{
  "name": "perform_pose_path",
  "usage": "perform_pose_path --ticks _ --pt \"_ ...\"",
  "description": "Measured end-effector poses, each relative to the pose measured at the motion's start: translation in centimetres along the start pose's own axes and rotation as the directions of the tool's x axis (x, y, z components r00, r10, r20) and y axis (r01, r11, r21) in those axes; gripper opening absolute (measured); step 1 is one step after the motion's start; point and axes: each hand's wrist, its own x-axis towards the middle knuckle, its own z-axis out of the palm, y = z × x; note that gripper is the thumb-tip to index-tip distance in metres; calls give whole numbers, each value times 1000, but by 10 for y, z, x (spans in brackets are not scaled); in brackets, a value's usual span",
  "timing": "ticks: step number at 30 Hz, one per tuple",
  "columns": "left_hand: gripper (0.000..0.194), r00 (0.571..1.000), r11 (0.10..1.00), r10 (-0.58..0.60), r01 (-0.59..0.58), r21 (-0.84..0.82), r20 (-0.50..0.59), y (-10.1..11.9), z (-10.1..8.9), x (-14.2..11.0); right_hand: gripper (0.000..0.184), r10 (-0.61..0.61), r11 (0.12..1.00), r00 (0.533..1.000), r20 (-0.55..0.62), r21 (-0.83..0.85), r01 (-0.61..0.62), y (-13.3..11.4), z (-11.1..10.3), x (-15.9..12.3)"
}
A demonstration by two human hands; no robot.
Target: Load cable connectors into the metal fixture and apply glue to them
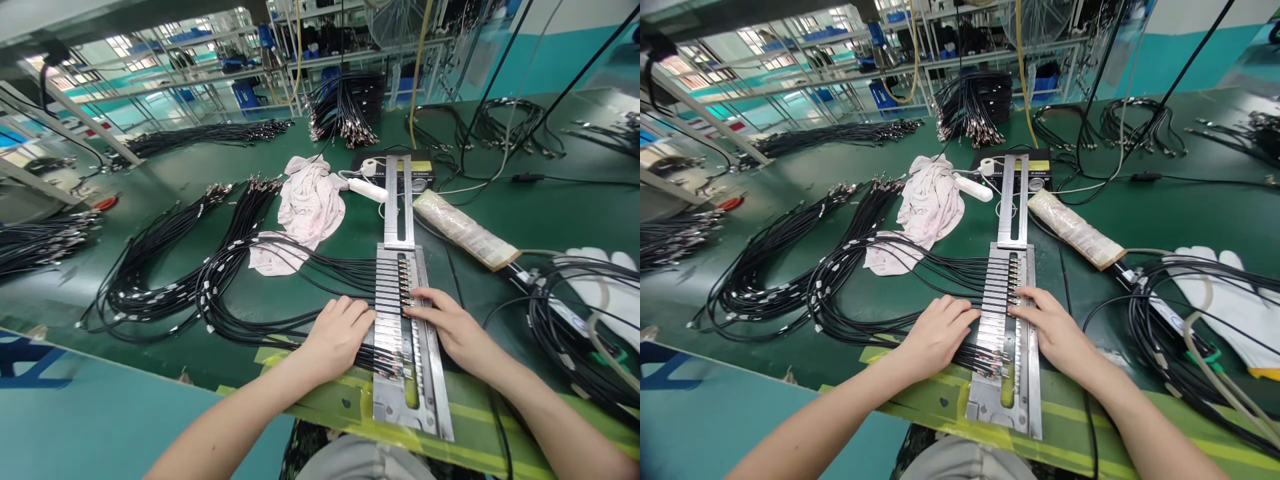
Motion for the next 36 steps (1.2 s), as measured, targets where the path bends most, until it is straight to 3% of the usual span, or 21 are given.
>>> perform_pose_path --ticks 3,6,11,15,19,25,30,36 --pt "19 992 994 -21 34 -105 122 0 -6 -12 38 156 967 979 -130 222 -125 7 -10 -3" --pt "16 971 988 -24 60 -145 236 -4 -9 -17 32 244 937 955 -170 294 -187 4 -15 -3" --pt "13 959 925 -95 184 -333 266 -8 -15 -10 29 157 973 979 -133 193 -129 -2 -13 -2" --pt "10 949 914 -66 182 -364 307 -7 -15 -10 29 141 981 982 -129 154 -120 -2 -13 -4" --pt "16 970 936 -50 129 -328 238 -7 -9 -14 28 118 988 985 -126 111 -104 -3 -16 -4" --pt "20 995 961 -98 103 -258 32 -7 -5 -1 29 103 992 986 -131 88 -92 -4 -15 -2" --pt "22 998 994 -58 60 -88 26 -4 7 14 30 112 991 987 -111 84 -103 -4 -14 -3" --pt "18 999 999 -32 31 -18 -32 -4 15 15 30 103 993 993 -59 71 -98 -5 -12 -4"
